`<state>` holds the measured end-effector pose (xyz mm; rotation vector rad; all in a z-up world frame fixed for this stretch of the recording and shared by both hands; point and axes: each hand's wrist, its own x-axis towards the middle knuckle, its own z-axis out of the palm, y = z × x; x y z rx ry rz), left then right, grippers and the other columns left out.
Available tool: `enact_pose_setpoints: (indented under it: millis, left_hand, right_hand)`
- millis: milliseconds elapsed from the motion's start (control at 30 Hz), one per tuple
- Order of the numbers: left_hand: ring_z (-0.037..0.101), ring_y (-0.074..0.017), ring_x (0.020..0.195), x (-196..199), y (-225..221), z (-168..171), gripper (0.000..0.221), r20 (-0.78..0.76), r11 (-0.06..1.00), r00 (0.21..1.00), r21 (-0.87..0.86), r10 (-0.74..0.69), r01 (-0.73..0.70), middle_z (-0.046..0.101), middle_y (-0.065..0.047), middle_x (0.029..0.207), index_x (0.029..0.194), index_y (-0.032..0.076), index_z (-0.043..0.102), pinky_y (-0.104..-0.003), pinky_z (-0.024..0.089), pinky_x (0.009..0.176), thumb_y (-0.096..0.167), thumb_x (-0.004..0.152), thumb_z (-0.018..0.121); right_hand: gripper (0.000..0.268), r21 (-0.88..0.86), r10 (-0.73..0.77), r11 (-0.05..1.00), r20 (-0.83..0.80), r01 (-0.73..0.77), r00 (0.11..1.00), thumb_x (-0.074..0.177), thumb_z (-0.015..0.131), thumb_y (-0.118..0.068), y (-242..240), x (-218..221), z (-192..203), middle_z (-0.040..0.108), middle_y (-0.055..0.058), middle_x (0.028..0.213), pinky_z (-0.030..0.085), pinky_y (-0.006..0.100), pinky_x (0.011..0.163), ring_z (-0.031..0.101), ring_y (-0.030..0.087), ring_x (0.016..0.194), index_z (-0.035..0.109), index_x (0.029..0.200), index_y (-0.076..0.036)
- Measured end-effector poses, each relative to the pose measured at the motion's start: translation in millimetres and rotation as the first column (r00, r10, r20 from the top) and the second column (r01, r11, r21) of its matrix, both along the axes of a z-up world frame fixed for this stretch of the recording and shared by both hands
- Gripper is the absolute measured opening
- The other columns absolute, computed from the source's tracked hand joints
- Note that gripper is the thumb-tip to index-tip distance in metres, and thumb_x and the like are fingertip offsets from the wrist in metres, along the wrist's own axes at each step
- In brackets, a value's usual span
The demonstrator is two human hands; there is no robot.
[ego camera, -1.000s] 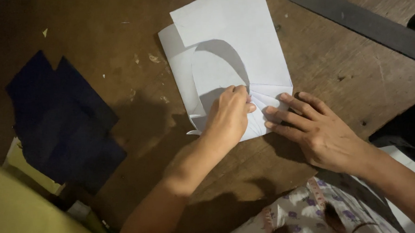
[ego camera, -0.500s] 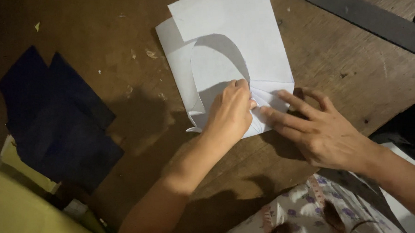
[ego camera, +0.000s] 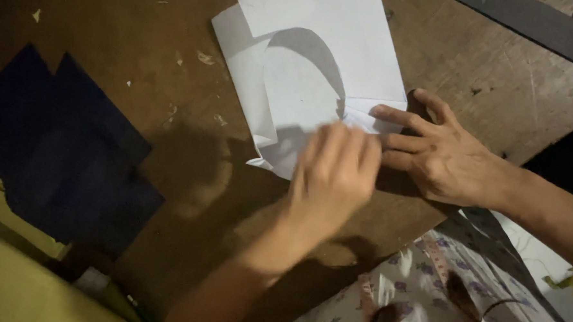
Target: Creasing and folding a paper pattern to create pleats using a hand tool.
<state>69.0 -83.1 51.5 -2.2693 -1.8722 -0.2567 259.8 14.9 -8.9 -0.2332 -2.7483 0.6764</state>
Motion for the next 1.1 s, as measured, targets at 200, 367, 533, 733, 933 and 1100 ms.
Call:
enact_pose_setpoints:
  millis: [200,367,533,733,933,1100]
  left_hand:
    - [0.063,-0.0296,0.127,-12,-42,-16,0.026,0.055,0.942,0.976,-0.255,-0.21,0.217,0.073,-0.011,0.126,0.115,0.009,0.077,-0.057,0.034,0.125,0.006,0.089,0.079]
    - [0.059,-0.0356,0.128,-15,-45,-32,0.008,0.135,0.965,0.971,-0.151,-0.197,0.216,0.069,-0.013,0.126,0.097,0.009,0.076,-0.056,0.039,0.116,0.006,0.092,0.071]
    - [0.062,-0.0385,0.122,-19,-39,-21,0.016,0.119,0.96,0.961,-0.097,-0.251,0.262,0.068,-0.02,0.127,0.102,0.002,0.073,-0.052,0.044,0.114,0.001,0.092,0.061]
    - [0.073,-0.0325,0.104,-23,-31,-37,0.005,0.07,0.948,0.945,0.026,-0.319,0.318,0.075,-0.02,0.109,0.096,0.002,0.072,-0.046,0.054,0.111,-0.003,0.094,0.074]
    - [0.077,-0.0254,0.092,-32,-25,-52,0.002,0.285,0.963,0.922,0.019,-0.264,0.27,0.081,-0.01,0.094,0.098,0.008,0.075,-0.044,0.042,0.101,0.009,0.096,0.075]
    - [0.063,-0.0281,0.063,-40,-4,-26,0.015,0.505,0.953,0.837,-0.089,-0.208,0.29,0.064,-0.005,0.067,0.082,0.006,0.06,-0.047,0.038,0.103,-0.004,0.092,0.066]
  right_hand:
    - [0.057,-0.037,-0.008,0.999,0.046,0.01,0.999,0.076,0.059,0.002,1,1,-5,0.062,-0.005,0.144,0.026,0.068,0.116,0.042,0.032,0.147,0.069,0.127,-0.02]
    - [0.07,-0.03,-0.012,0.999,0.042,0.014,0.999,0.071,0.058,0.009,-1,2,-6,0.061,-0.006,0.146,0.028,0.068,0.115,0.044,0.033,0.148,0.065,0.133,-0.023]
    - [0.059,-0.063,-0.011,0.998,0.024,0.013,1.0,0.079,0.06,0.004,0,2,-3,0.062,-0.005,0.145,0.026,0.067,0.118,0.043,0.033,0.148,0.063,0.132,-0.023]
    - [0.046,-0.054,-0.004,0.999,0.005,0.004,1.0,0.086,0.069,-0.016,2,-1,0,0.063,-0.005,0.144,0.028,0.065,0.115,0.046,0.032,0.146,0.062,0.131,-0.021]
    - [0.039,-0.082,-0.06,0.995,-0.068,0.055,0.996,0.088,0.074,-0.024,-4,-6,-2,0.069,-0.004,0.131,0.026,0.062,0.115,0.051,0.031,0.138,0.065,0.126,-0.018]
    - [0.028,-0.1,-0.106,0.991,-0.116,0.094,0.988,0.095,0.069,-0.017,-11,-5,-11,0.072,-0.001,0.126,0.027,0.064,0.115,0.053,0.034,0.136,0.065,0.122,-0.014]
